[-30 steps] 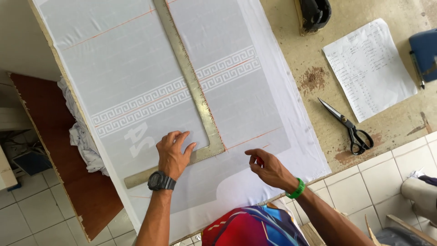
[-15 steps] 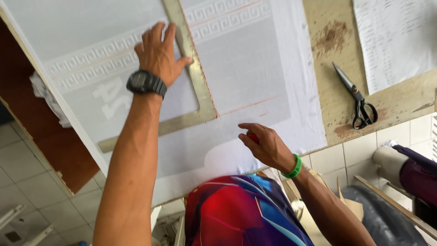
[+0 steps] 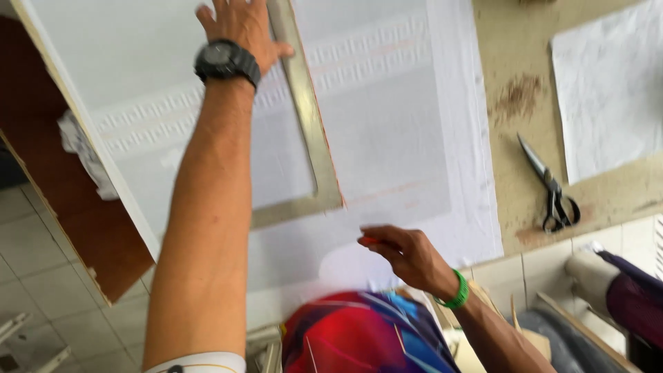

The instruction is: The person uses a large L-shaped ruler and a red marker to draw straight and curved lines on a large piece of white fabric laid on a table. They then use a pair of scissors to cut the fabric along the marked lines.

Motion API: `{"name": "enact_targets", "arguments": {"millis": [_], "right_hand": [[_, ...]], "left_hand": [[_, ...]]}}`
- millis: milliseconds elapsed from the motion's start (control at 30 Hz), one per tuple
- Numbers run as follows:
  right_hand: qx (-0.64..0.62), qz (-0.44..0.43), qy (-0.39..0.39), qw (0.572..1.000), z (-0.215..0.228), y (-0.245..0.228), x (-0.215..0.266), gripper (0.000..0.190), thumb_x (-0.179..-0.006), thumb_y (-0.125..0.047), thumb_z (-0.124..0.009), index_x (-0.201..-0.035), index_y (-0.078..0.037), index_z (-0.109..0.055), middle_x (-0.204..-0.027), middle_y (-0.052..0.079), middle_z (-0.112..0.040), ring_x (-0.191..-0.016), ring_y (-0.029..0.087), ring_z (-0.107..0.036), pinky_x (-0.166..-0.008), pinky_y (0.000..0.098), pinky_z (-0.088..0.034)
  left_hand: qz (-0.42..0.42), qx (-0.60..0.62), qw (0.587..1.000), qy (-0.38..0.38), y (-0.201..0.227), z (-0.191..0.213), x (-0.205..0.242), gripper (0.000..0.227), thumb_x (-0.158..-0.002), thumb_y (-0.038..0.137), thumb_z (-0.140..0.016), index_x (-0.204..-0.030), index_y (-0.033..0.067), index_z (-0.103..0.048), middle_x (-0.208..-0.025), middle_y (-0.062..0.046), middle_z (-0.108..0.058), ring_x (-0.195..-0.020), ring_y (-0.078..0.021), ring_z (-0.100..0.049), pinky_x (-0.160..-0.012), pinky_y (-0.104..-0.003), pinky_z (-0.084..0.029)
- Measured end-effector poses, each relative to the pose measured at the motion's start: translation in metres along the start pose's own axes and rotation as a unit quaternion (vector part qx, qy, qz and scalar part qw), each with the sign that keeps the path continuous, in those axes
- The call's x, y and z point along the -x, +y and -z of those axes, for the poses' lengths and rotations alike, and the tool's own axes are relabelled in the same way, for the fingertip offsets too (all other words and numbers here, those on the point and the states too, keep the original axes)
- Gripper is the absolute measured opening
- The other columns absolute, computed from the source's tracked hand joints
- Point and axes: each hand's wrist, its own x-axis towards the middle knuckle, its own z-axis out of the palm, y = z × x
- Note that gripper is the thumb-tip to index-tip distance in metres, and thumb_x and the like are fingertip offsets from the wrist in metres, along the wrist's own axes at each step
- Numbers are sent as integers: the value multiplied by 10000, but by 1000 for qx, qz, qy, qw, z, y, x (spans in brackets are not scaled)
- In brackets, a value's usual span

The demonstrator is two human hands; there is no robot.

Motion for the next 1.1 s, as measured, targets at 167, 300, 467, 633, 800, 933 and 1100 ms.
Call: {"name": "enact_targets", "arguments": {"millis": [167,300,467,633,800,933,1100], "right_hand": [[22,121,103,987,46,-12,-41,238,-990,0,-749,-1151,-134,-862,-1276,118,-729,-1036,213,-778,-798,318,-659],[52,179,129,974,94,-53,-118,333,-948,40,-794,-1270,-45,-783,-1123,159,-832,-965,257,-855,-835,307,-757],[82,179,214,957,131,-96,-249,194,-1111,-172,-729,-1106,-1,-822,-944,81,-772,-832,157,-725,-762,299,-603],[57,199,241,948,143,-106,-406,228,-1088,-223,-744,-1135,-6,-797,-1056,101,-810,-749,151,-789,-652,283,-663],[137,295,275,905,149,-87,-518,72,-955,-24,-736,-997,29,-762,-929,111,-840,-817,265,-785,-649,423,-636],[155,292,269,905,142,-83,-542,278,-1003,-38,-839,-887,-99,-594,-814,15,-651,-714,159,-606,-576,348,-514],[189,334,252,888,126,-83,-541,184,-961,38,-806,-973,-35,-637,-866,76,-711,-728,198,-669,-570,334,-569]], "left_hand": [[54,-113,982,-141,4,2,-41,1527,-666,786,-954,-1801,204,-115,-1792,-136,-5,-1592,-492,-172,-1119,-709,-358],[83,-106,961,-242,15,9,-56,1576,-704,683,-971,-1818,191,30,-1800,-53,255,-1625,-497,139,-1278,-785,-191],[81,-127,946,-286,23,-1,-70,1631,-649,644,-1026,-1779,78,5,-1863,-66,130,-1653,-513,83,-1269,-762,-166],[111,-123,942,-293,39,2,-73,1477,-686,496,-1006,-1771,76,-95,-1862,-114,88,-1658,-553,-9,-1253,-766,-166],[112,-172,955,-214,44,-32,-74,867,-919,278,-737,-1698,105,-396,-1845,-206,-116,-1650,-549,-71,-1224,-774,-163],[98,-143,960,-218,40,-27,-72,960,-835,252,-813,-1684,85,-397,-1838,-235,-62,-1638,-570,-42,-1224,-780,-170],[91,-142,954,-248,42,-9,-74,917,-794,308,-863,-1625,140,-515,-1842,-253,-11,-1638,-577,-15,-1228,-773,-163]]}}
